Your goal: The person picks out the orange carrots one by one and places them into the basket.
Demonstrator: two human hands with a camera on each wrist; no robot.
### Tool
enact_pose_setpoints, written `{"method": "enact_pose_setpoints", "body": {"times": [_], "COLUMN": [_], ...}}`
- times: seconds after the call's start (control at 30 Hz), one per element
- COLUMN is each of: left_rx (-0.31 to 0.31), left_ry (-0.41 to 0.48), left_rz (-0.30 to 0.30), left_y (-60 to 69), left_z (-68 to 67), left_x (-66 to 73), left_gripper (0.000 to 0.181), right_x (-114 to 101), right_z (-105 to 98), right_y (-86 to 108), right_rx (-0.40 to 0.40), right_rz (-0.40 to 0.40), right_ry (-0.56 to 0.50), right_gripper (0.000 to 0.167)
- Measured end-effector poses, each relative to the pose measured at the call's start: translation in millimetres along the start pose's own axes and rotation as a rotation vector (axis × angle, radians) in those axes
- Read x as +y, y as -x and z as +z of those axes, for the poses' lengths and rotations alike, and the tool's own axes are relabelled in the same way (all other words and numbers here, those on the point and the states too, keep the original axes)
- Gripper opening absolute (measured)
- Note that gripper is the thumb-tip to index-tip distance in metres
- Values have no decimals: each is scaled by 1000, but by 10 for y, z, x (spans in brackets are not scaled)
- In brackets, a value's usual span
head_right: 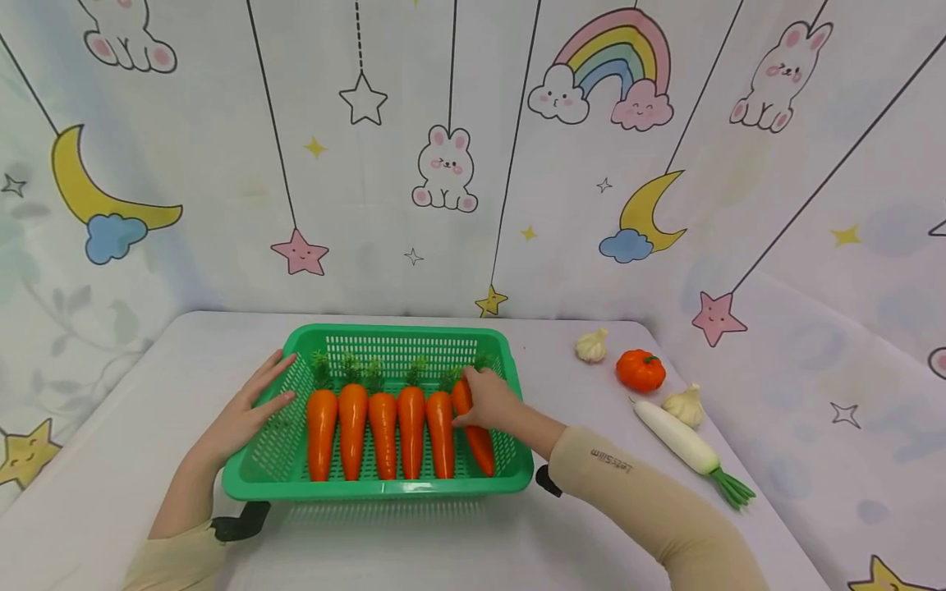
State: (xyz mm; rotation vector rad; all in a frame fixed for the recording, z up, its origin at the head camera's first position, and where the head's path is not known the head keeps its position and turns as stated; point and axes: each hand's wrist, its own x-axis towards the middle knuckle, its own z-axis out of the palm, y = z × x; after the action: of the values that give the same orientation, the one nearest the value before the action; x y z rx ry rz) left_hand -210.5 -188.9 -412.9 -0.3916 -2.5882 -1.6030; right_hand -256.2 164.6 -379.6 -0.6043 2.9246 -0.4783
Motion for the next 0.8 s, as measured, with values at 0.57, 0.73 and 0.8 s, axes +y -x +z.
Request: {"method": "enact_pose_setpoints", "body": {"times": [0.57, 0.73, 0.8], "left_rx": [2, 3, 2], "left_ry": [-2, -1, 1], "left_rz": [6, 7, 7], "left_y": [-10, -5, 1], "left_z": [9, 9, 6], "left_x": [-37, -25, -14], "left_gripper": [57, 57, 57], "right_x": [-25, -4, 1], "right_z": [136, 151, 152], "right_y": [-49, -47, -35], "right_rx": [15, 19, 20], "right_rz": [39, 34, 26], "right_ry": [38, 17, 5], "right_gripper": [68, 67, 68]}}
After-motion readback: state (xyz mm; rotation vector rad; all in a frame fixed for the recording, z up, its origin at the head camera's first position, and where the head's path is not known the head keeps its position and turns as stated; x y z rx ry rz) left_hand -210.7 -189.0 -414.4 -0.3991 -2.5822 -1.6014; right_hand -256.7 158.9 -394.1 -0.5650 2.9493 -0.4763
